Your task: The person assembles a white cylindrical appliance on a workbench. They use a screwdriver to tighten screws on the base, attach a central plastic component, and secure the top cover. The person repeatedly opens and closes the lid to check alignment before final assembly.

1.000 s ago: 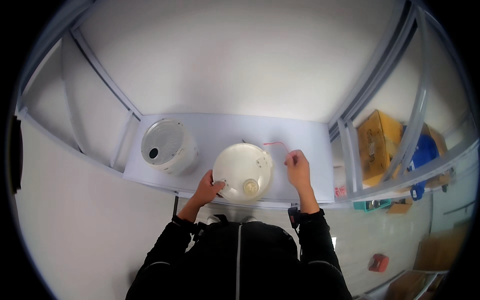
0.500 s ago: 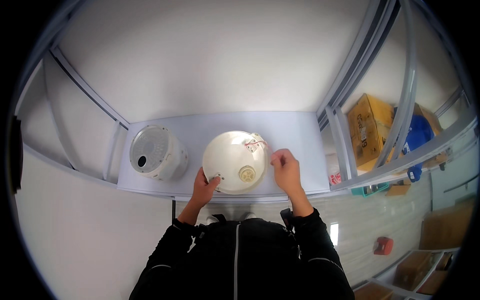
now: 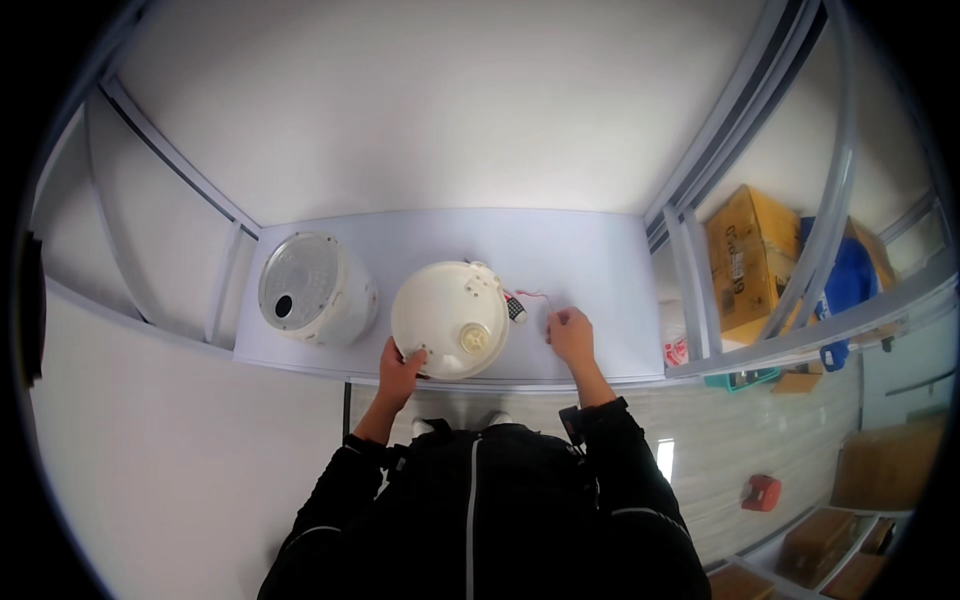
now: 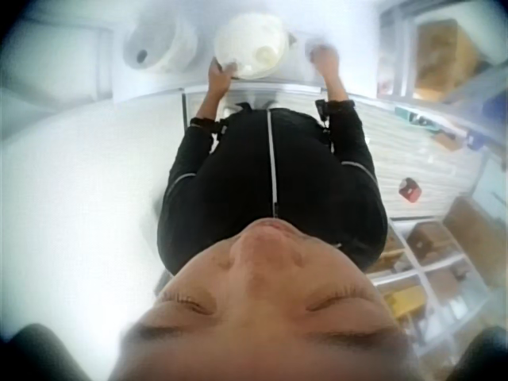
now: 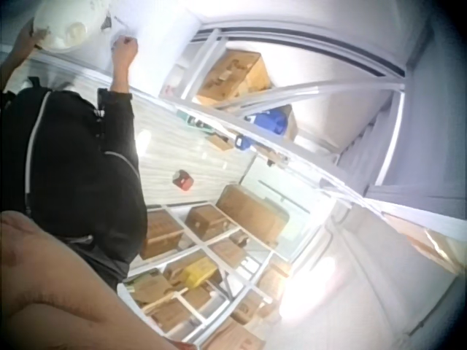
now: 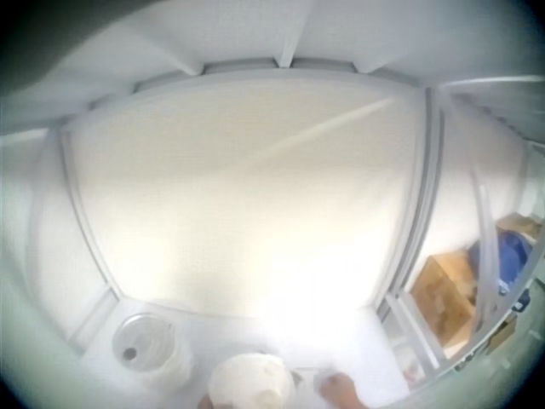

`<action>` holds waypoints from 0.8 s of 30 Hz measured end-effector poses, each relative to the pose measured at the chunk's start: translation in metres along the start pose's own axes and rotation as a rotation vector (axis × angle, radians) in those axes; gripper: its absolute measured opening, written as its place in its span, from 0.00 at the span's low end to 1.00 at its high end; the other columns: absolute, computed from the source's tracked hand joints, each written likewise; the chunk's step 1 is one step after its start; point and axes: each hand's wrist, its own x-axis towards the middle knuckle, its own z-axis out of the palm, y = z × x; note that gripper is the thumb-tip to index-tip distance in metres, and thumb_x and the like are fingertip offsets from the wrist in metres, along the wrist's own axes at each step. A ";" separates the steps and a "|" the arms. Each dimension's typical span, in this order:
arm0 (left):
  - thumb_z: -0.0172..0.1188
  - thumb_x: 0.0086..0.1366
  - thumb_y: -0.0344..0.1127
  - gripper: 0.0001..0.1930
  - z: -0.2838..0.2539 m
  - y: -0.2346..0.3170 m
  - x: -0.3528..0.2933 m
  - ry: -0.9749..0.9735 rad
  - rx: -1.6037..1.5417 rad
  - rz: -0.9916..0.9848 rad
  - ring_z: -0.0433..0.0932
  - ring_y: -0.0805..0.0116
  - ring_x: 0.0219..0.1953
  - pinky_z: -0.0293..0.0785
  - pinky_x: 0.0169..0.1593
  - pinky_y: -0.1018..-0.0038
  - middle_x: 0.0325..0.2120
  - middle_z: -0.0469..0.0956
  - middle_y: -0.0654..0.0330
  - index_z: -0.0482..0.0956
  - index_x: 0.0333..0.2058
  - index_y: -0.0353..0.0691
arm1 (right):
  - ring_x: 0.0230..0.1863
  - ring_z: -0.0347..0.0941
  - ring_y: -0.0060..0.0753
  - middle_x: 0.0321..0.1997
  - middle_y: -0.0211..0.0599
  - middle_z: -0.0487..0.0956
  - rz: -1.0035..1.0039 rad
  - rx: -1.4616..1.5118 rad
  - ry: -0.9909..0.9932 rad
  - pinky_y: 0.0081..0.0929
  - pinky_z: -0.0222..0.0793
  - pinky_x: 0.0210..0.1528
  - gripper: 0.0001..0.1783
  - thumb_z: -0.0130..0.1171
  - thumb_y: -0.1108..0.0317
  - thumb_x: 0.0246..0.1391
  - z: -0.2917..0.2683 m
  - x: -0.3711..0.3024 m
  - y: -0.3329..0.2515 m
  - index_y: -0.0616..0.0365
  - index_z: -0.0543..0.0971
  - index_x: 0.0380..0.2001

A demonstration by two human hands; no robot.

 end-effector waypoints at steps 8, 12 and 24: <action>0.64 0.67 0.30 0.18 -0.003 0.001 -0.004 0.074 -0.022 -0.085 0.84 0.66 0.39 0.86 0.32 0.70 0.44 0.81 0.55 0.70 0.53 0.34 | 0.37 0.80 0.41 0.37 0.37 0.81 -0.200 -0.384 0.274 0.38 0.76 0.41 0.15 0.67 0.58 0.58 0.017 -0.009 -0.027 0.57 0.81 0.40; 0.63 0.68 0.30 0.19 -0.002 -0.004 -0.001 0.084 -0.016 -0.088 0.84 0.66 0.40 0.86 0.32 0.70 0.45 0.81 0.55 0.70 0.54 0.34 | 0.40 0.80 0.42 0.40 0.35 0.80 -0.350 -0.374 0.062 0.39 0.76 0.43 0.12 0.67 0.61 0.56 0.024 -0.006 -0.042 0.51 0.81 0.41; 0.63 0.67 0.30 0.19 -0.003 -0.015 0.004 0.101 -0.037 -0.152 0.85 0.65 0.40 0.86 0.33 0.69 0.44 0.82 0.55 0.70 0.55 0.35 | 0.48 0.81 0.48 0.50 0.38 0.81 -0.390 -0.460 -0.065 0.43 0.78 0.49 0.19 0.69 0.63 0.52 0.048 -0.004 -0.068 0.49 0.82 0.49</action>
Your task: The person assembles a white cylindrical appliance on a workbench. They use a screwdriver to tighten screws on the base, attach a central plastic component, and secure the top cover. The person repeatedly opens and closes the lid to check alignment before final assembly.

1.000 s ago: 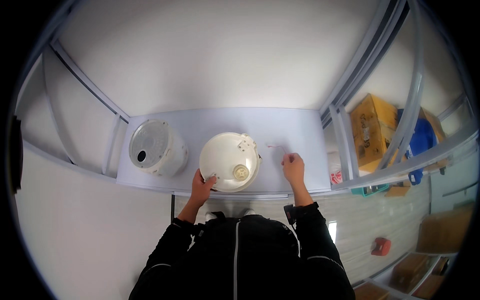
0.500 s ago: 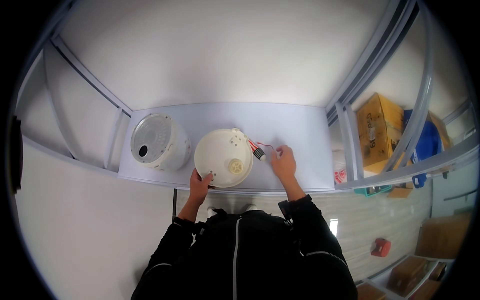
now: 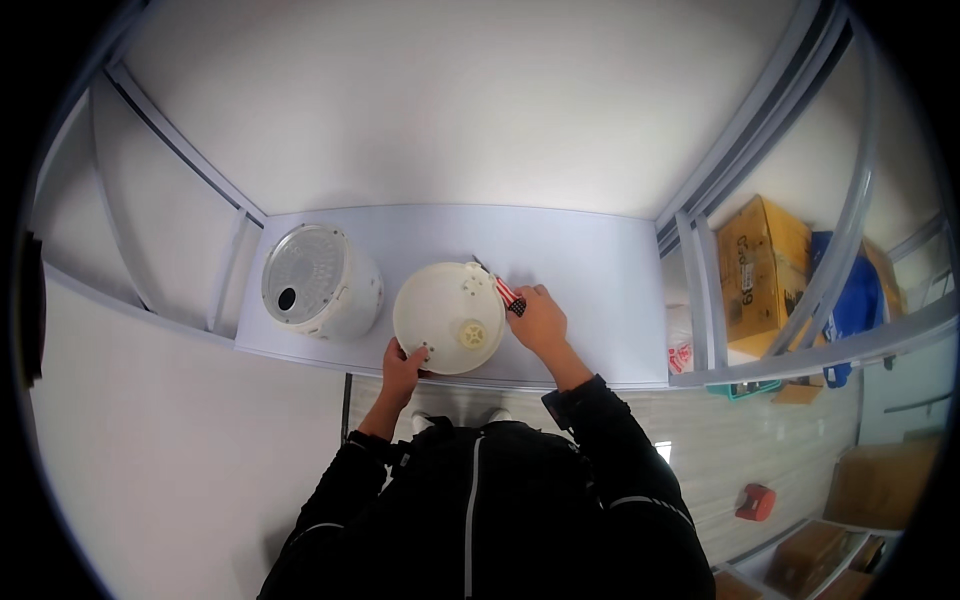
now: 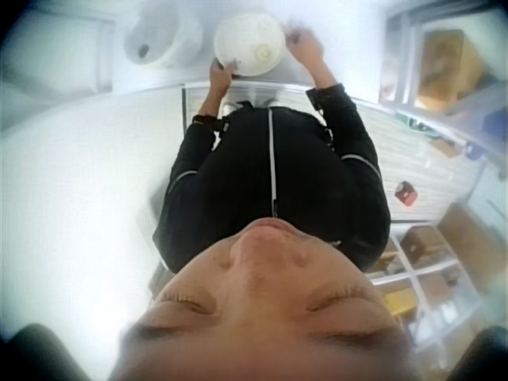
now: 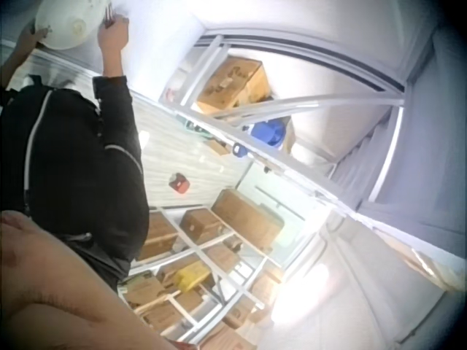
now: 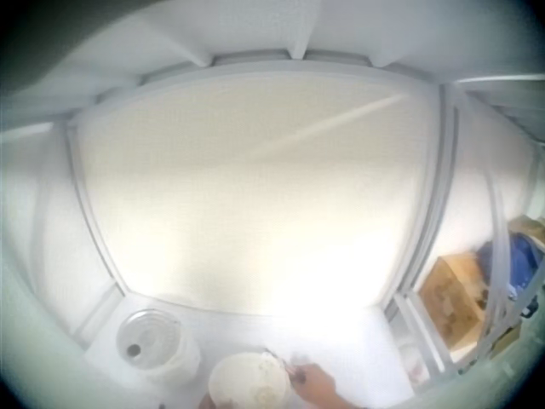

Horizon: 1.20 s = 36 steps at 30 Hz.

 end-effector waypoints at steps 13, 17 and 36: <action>0.63 0.68 0.30 0.19 0.010 0.006 0.006 0.019 0.058 -0.004 0.84 0.65 0.40 0.87 0.32 0.68 0.44 0.81 0.54 0.70 0.54 0.33 | 0.50 0.81 0.54 0.47 0.49 0.85 0.019 -0.029 -0.112 0.46 0.77 0.52 0.23 0.63 0.56 0.57 -0.017 0.007 0.000 0.55 0.82 0.52; 0.63 0.67 0.31 0.19 0.016 0.009 0.008 -0.014 0.109 0.027 0.84 0.64 0.40 0.88 0.32 0.67 0.44 0.81 0.53 0.70 0.54 0.33 | 0.47 0.82 0.56 0.47 0.52 0.85 -0.016 0.082 0.166 0.46 0.77 0.50 0.20 0.59 0.57 0.61 -0.040 0.010 0.009 0.59 0.84 0.49; 0.70 0.57 0.43 0.34 0.071 0.072 0.020 0.288 1.035 0.844 0.67 0.45 0.69 0.61 0.71 0.49 0.64 0.72 0.48 0.74 0.62 0.38 | 0.37 0.81 0.46 0.39 0.44 0.80 -0.292 0.272 0.183 0.35 0.79 0.40 0.14 0.63 0.78 0.47 -0.127 -0.048 -0.063 0.61 0.83 0.40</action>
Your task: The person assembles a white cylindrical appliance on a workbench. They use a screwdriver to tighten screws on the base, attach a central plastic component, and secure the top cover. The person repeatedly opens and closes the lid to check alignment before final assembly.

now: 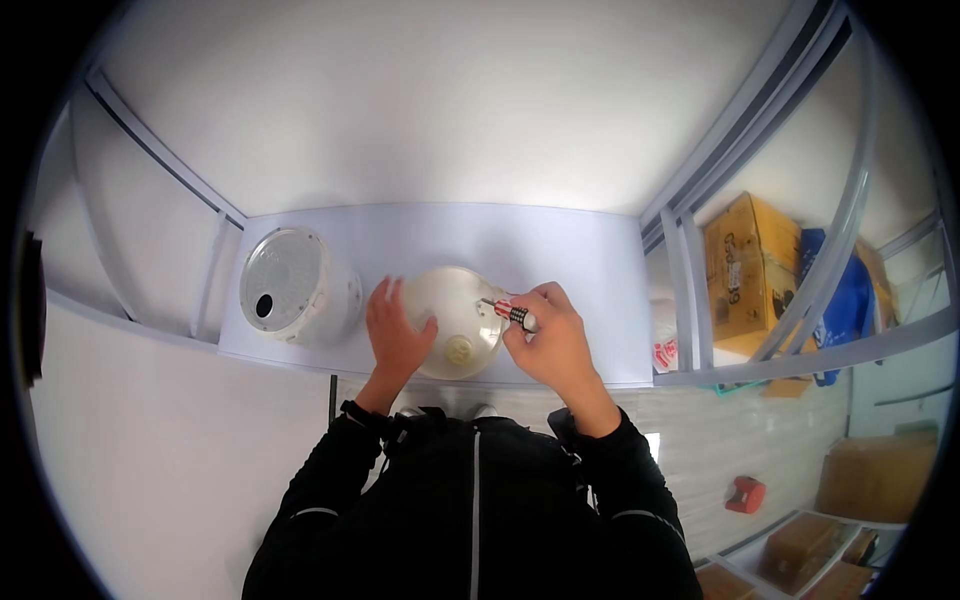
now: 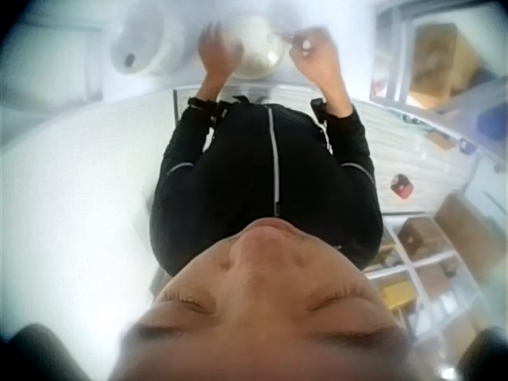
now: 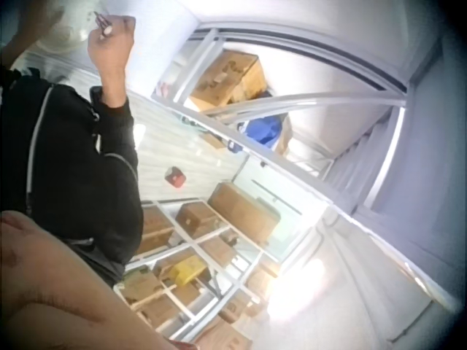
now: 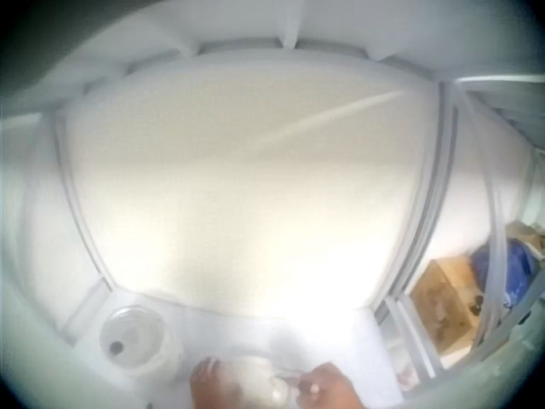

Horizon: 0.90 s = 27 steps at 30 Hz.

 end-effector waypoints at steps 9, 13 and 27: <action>0.68 0.63 0.40 0.15 0.057 0.024 0.002 -0.317 -0.186 0.248 0.65 0.48 0.72 0.55 0.75 0.46 0.63 0.77 0.59 0.87 0.48 0.47 | 0.39 0.82 0.56 0.42 0.47 0.83 -0.001 -0.125 0.020 0.42 0.80 0.40 0.14 0.65 0.73 0.48 0.005 -0.019 -0.004 0.59 0.83 0.41; 0.69 0.62 0.38 0.13 0.067 0.019 -0.001 -0.307 -0.281 0.239 0.65 0.48 0.72 0.54 0.75 0.44 0.60 0.78 0.60 0.88 0.45 0.47 | 0.40 0.82 0.55 0.42 0.49 0.83 0.011 -0.119 0.024 0.39 0.80 0.43 0.15 0.64 0.75 0.50 0.009 -0.031 -0.006 0.63 0.81 0.43; 0.70 0.59 0.33 0.15 0.055 0.014 0.009 -0.378 -0.331 0.429 0.63 0.55 0.73 0.51 0.76 0.46 0.62 0.77 0.63 0.89 0.47 0.46 | 0.40 0.81 0.57 0.42 0.49 0.83 0.147 -0.174 0.089 0.43 0.79 0.42 0.13 0.65 0.72 0.54 0.031 -0.038 -0.012 0.62 0.82 0.43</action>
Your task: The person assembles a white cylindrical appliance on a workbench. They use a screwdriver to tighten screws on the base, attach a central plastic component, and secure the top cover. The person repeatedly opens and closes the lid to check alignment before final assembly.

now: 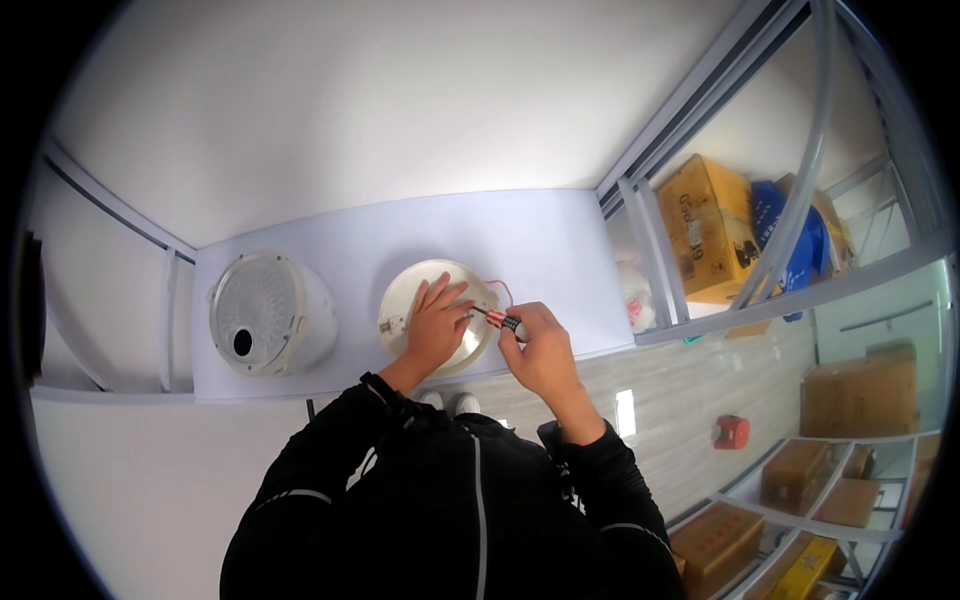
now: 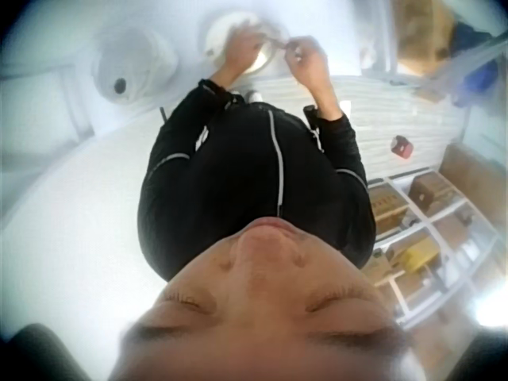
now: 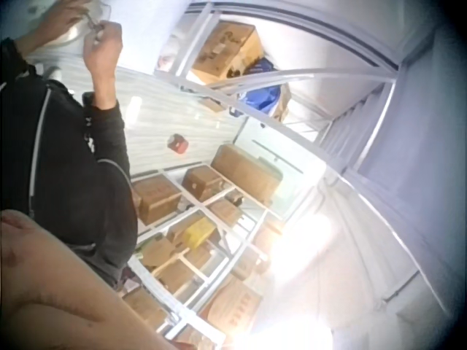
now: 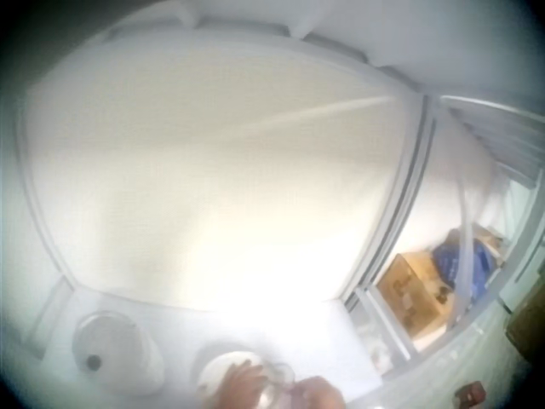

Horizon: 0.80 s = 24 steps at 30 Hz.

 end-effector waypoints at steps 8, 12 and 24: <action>0.71 0.58 0.32 0.13 -0.001 0.000 -0.001 0.019 -0.008 -0.006 0.63 0.57 0.73 0.55 0.75 0.46 0.60 0.78 0.64 0.89 0.44 0.45 | 0.36 0.80 0.56 0.40 0.51 0.82 0.047 -0.013 0.033 0.43 0.77 0.40 0.12 0.65 0.69 0.58 0.004 -0.002 -0.003 0.64 0.82 0.44; 0.70 0.59 0.32 0.14 0.000 -0.001 0.000 -0.050 -0.010 -0.039 0.60 0.58 0.75 0.50 0.77 0.46 0.62 0.77 0.64 0.89 0.45 0.46 | 0.34 0.80 0.56 0.39 0.54 0.83 0.089 -0.074 0.059 0.43 0.77 0.39 0.15 0.66 0.64 0.62 0.006 0.001 -0.003 0.67 0.82 0.44; 0.71 0.58 0.33 0.15 0.001 -0.004 -0.002 -0.084 -0.025 -0.045 0.59 0.59 0.76 0.47 0.78 0.48 0.64 0.76 0.66 0.88 0.46 0.47 | 0.33 0.80 0.57 0.39 0.54 0.83 0.077 -0.150 0.054 0.44 0.76 0.37 0.15 0.64 0.63 0.65 0.009 0.007 -0.018 0.67 0.81 0.43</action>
